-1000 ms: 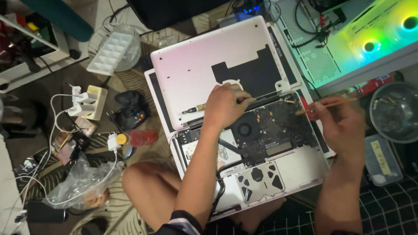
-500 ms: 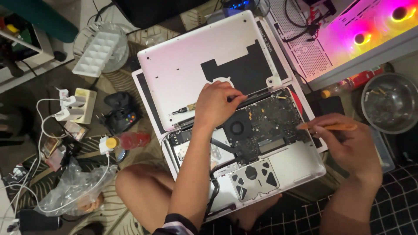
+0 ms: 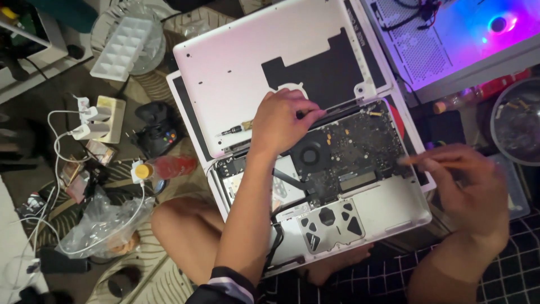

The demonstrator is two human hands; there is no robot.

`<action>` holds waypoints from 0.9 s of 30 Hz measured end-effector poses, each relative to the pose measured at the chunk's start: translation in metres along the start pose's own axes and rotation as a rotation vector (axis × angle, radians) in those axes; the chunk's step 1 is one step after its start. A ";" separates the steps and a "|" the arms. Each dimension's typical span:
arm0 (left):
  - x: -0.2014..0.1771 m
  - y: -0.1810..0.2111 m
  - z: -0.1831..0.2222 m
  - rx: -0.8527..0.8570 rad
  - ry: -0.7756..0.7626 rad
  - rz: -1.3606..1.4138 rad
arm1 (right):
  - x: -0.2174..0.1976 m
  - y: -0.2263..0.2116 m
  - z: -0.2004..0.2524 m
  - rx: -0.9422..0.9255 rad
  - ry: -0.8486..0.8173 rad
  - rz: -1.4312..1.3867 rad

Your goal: The person sits on the floor with an opened laptop on their lap and uses an orange pry tool to lift and detach components from the exposed motherboard, working around the fan and board area by hand.

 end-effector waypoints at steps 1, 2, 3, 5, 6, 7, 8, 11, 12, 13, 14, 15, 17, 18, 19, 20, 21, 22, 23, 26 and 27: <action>0.002 -0.001 0.000 -0.003 -0.007 0.002 | 0.000 0.008 0.002 0.007 -0.003 -0.001; 0.003 -0.002 0.001 0.007 -0.004 0.001 | 0.000 0.016 0.004 0.041 0.013 0.039; 0.002 -0.004 -0.001 0.022 0.003 -0.002 | 0.001 0.023 0.005 0.071 0.033 0.079; 0.003 -0.004 0.000 0.027 0.006 0.004 | 0.007 0.013 0.001 -0.034 0.036 -0.012; 0.002 -0.004 0.000 0.031 0.012 0.010 | 0.010 0.006 0.000 -0.141 0.038 -0.101; 0.001 -0.003 0.000 0.032 0.014 0.012 | 0.013 0.003 0.000 -0.142 0.038 -0.098; 0.000 -0.002 0.000 0.034 0.016 0.018 | 0.016 -0.001 0.001 -0.056 0.023 -0.048; -0.003 0.000 0.001 0.031 0.021 0.009 | 0.023 0.001 0.005 0.032 0.032 -0.033; -0.003 0.000 0.001 0.028 0.018 -0.007 | 0.026 0.004 0.006 0.040 0.059 -0.069; -0.003 -0.001 0.002 0.021 0.019 -0.005 | 0.029 -0.001 0.005 0.041 0.052 -0.066; -0.002 -0.002 0.003 0.022 0.018 -0.006 | 0.032 -0.007 0.004 -0.024 0.050 -0.083; -0.002 -0.003 0.002 0.029 0.017 -0.009 | 0.034 -0.012 0.003 -0.091 0.054 -0.100; -0.002 -0.004 0.003 0.037 0.023 -0.001 | 0.039 -0.017 0.005 -0.025 0.037 -0.085; -0.002 -0.005 0.003 0.046 0.027 0.006 | 0.041 -0.019 0.006 0.042 0.021 -0.073; -0.003 -0.004 0.003 0.043 0.030 0.005 | 0.045 -0.025 0.006 0.039 0.017 -0.072; -0.003 -0.004 0.003 0.027 0.027 0.006 | 0.049 -0.032 0.006 -0.048 0.025 -0.093; -0.003 -0.004 0.003 0.012 0.023 0.009 | 0.052 -0.038 0.006 -0.134 0.033 -0.112; -0.003 -0.004 0.004 0.009 0.024 0.009 | 0.055 -0.039 0.006 -0.134 0.029 -0.111; -0.003 -0.004 0.004 0.017 0.028 0.007 | 0.058 -0.040 0.006 -0.123 -0.007 -0.060; -0.002 -0.006 0.005 0.023 0.040 0.001 | 0.068 -0.030 0.008 -0.124 -0.067 -0.060; -0.001 -0.006 0.005 0.023 0.044 -0.002 | 0.071 -0.024 0.009 -0.133 -0.089 -0.114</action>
Point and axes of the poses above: each hand's wrist, its own z-axis away from the middle knuckle, its own x-axis out of the palm, y = z × x, the point moved 1 cm from there along -z, towards the middle knuckle, and after that the axes turned 8 degrees about x, right-handed, at the moved point
